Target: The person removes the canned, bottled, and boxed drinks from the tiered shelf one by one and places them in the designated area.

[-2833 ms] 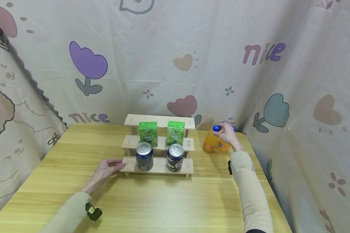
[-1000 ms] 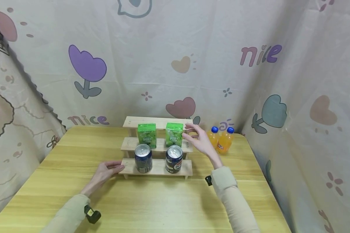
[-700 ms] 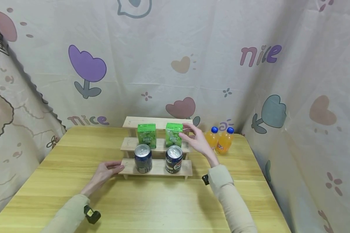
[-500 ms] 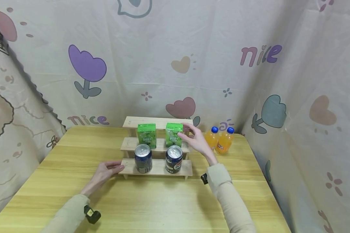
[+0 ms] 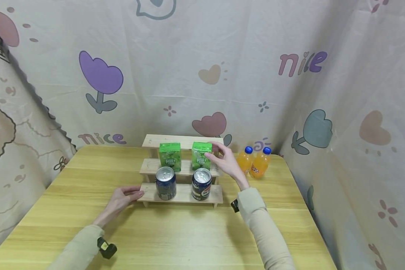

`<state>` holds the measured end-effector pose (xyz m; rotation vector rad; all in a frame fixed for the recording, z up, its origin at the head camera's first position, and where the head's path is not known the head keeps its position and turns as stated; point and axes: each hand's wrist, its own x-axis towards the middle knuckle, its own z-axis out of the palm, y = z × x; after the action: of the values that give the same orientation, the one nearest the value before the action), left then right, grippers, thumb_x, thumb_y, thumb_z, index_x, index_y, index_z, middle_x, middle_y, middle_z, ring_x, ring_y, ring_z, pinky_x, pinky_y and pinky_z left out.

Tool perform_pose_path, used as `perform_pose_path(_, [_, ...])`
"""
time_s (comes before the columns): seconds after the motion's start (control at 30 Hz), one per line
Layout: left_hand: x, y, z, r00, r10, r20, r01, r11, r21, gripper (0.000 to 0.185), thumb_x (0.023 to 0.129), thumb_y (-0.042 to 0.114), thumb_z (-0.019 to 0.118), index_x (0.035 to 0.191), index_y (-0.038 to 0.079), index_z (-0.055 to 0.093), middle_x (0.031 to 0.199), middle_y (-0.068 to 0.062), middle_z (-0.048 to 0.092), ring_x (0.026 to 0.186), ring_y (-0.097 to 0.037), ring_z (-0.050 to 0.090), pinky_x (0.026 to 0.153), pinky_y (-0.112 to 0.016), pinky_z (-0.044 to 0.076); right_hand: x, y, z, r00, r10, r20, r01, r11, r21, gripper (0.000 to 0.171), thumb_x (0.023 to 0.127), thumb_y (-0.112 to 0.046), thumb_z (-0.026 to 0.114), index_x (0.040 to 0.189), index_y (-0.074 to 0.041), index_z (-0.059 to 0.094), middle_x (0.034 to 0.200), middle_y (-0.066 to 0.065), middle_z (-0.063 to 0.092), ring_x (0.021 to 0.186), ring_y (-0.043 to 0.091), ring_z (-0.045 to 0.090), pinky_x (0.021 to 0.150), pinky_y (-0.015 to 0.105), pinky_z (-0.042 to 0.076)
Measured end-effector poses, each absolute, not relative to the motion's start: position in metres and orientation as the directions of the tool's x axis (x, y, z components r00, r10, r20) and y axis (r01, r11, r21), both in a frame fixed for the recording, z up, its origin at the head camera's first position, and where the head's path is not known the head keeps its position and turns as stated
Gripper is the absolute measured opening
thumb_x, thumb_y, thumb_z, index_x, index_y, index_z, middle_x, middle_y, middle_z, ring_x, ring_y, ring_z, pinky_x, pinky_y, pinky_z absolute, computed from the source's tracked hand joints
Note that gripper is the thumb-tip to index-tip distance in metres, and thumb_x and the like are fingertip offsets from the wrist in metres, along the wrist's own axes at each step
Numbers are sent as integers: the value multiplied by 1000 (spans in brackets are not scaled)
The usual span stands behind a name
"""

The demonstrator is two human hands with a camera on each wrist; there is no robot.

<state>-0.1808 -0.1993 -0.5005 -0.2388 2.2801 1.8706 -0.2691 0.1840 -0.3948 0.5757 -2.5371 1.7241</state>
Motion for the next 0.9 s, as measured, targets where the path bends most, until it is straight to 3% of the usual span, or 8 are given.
perform_pose_path(0.13, [-181, -200, -501, -969, -8, -245, -242, 200, 949, 48, 97, 10, 72, 134, -17, 56, 102, -6, 78, 80, -2, 67, 73, -21, 60, -270, 183, -395, -928, -291, 232, -325, 329, -887, 50, 98, -10, 70, 144, 0, 54, 101, 3, 55, 99, 14, 54, 107, 35, 51])
perform_pose_path(0.33, [-182, -200, -503, -969, -3, -246, -242, 197, 950, 48, 97, 10, 71, 134, -18, 56, 103, -7, 77, 80, -2, 67, 73, -21, 60, -270, 180, -395, -930, -283, 235, -323, 321, -890, 46, 98, -8, 70, 141, 3, 56, 99, 2, 54, 97, 13, 54, 96, 14, 49])
perform_pose_path(0.77, [-180, -199, -501, -969, -12, -245, -242, 208, 948, 46, 96, 9, 72, 132, -15, 59, 104, -10, 77, 82, -4, 69, 75, -21, 60, -269, 176, -398, -936, -250, 249, -314, 269, -910, 43, 98, -3, 67, 139, 6, 56, 103, 1, 57, 99, 8, 58, 91, 12, 53])
perform_pose_path(0.9, [-180, -199, -501, -970, -11, -244, -241, 204, 949, 45, 96, 9, 72, 132, -15, 59, 102, -8, 77, 82, -4, 69, 75, -21, 60, -268, 178, -398, -935, -237, 265, -322, 247, -914, 43, 98, -1, 67, 138, 8, 55, 107, 8, 61, 99, 7, 61, 91, 13, 53])
